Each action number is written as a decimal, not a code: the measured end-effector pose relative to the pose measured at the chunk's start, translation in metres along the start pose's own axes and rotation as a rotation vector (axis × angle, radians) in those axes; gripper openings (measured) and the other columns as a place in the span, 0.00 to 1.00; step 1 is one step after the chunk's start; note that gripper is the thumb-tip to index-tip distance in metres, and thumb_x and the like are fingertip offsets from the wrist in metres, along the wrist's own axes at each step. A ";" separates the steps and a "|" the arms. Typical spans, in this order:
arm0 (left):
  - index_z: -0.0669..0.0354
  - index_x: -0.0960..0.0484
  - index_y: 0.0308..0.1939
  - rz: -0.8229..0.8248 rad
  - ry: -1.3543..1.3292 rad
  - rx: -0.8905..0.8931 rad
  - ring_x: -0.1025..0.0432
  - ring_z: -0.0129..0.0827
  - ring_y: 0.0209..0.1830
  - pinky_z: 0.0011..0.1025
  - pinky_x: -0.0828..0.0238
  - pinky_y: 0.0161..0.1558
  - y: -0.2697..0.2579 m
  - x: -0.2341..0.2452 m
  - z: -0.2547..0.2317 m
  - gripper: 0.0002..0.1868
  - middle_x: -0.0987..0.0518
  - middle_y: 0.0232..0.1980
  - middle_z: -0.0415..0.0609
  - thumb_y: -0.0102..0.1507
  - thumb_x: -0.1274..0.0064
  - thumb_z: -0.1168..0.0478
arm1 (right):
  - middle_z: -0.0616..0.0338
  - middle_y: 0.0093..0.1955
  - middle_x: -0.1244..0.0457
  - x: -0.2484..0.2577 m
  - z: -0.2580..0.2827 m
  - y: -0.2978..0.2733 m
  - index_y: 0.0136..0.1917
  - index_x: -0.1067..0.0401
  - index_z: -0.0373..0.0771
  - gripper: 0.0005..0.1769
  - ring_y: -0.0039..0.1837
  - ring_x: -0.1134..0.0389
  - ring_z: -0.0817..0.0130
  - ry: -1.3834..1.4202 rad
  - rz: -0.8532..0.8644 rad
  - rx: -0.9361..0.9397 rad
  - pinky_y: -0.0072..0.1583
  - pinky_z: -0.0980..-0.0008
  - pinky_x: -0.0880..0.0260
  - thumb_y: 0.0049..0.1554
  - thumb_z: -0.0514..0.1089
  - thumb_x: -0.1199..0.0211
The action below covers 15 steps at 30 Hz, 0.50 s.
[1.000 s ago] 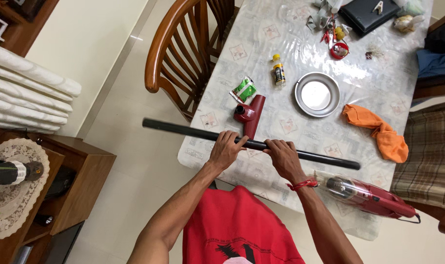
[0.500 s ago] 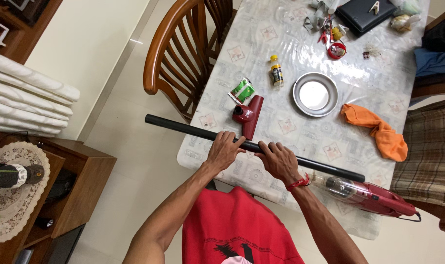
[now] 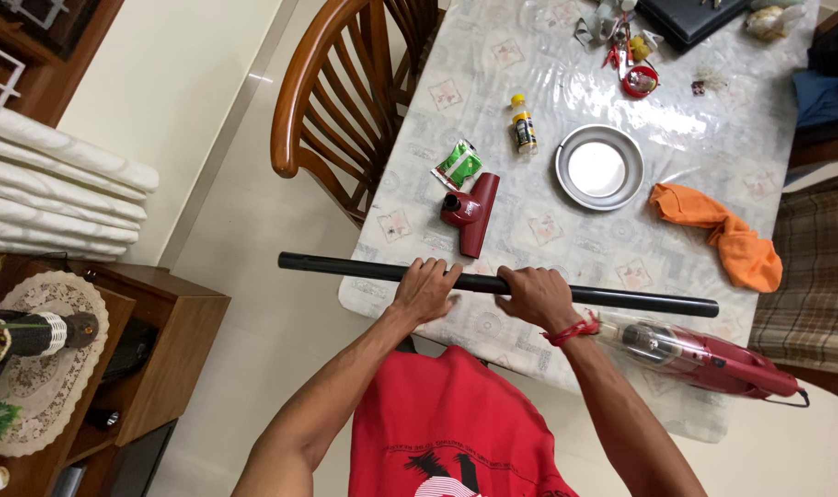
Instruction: The person assembles a vacuum cleaner by connecting two black extension tubes together, attaching them to the main red vacuum body, and then fitting the red floor nozzle onto the end of the tube before using it to clean the floor.
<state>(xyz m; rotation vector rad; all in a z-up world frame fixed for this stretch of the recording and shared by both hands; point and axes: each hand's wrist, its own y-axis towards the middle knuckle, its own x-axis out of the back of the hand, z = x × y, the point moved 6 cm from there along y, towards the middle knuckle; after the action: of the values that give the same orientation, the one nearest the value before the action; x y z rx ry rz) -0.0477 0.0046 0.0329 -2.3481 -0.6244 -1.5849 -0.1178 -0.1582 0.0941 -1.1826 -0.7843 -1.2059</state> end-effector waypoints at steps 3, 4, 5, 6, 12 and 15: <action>0.57 0.18 0.42 0.044 0.127 0.109 0.22 0.44 0.35 0.42 0.26 0.41 0.009 -0.030 0.013 0.05 0.19 0.33 0.52 0.64 0.43 0.61 | 0.55 0.28 0.33 -0.022 -0.007 0.002 0.38 0.23 0.49 0.09 0.30 0.32 0.53 -0.097 0.006 -0.148 0.35 0.55 0.34 0.55 0.53 0.38; 0.56 0.17 0.39 0.050 0.114 0.112 0.21 0.44 0.33 0.42 0.26 0.38 0.011 -0.037 0.016 0.03 0.19 0.33 0.53 0.64 0.43 0.62 | 0.55 0.27 0.34 -0.029 -0.009 0.001 0.37 0.24 0.49 0.08 0.28 0.32 0.54 -0.095 0.016 -0.180 0.34 0.56 0.35 0.55 0.50 0.38; 0.56 0.16 0.36 0.057 0.101 0.114 0.21 0.45 0.32 0.42 0.25 0.35 0.016 -0.042 0.019 0.03 0.18 0.32 0.54 0.63 0.42 0.62 | 0.56 0.26 0.34 -0.036 -0.012 0.001 0.37 0.24 0.48 0.07 0.27 0.33 0.55 -0.094 0.026 -0.212 0.33 0.57 0.35 0.55 0.48 0.39; 0.56 0.15 0.33 0.064 0.085 0.116 0.21 0.46 0.30 0.43 0.25 0.32 0.020 -0.043 0.021 0.04 0.18 0.32 0.55 0.63 0.42 0.62 | 0.56 0.26 0.34 -0.038 -0.011 -0.001 0.36 0.25 0.47 0.06 0.27 0.33 0.55 -0.111 -0.044 -0.167 0.32 0.57 0.35 0.53 0.47 0.39; 0.64 0.15 0.32 0.867 -0.319 0.340 0.19 0.48 0.33 0.44 0.22 0.38 0.028 -0.033 0.024 0.13 0.16 0.31 0.58 0.52 0.37 0.57 | 0.58 0.26 0.34 -0.043 -0.016 -0.007 0.35 0.28 0.44 0.06 0.26 0.34 0.58 -0.144 -0.130 -0.042 0.31 0.57 0.34 0.54 0.43 0.41; 0.62 0.12 0.32 0.532 -0.147 0.270 0.20 0.47 0.36 0.43 0.23 0.39 0.046 -0.006 0.012 0.11 0.17 0.33 0.58 0.46 0.40 0.65 | 0.55 0.28 0.34 -0.026 -0.021 0.002 0.35 0.25 0.45 0.04 0.29 0.33 0.54 -0.118 -0.116 -0.069 0.34 0.55 0.32 0.49 0.45 0.39</action>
<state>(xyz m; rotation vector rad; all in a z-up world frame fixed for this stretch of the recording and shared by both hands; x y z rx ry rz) -0.0175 -0.0324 0.0248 -2.1918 -0.1915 -1.0342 -0.1245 -0.1711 0.0637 -1.2880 -0.9167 -1.2757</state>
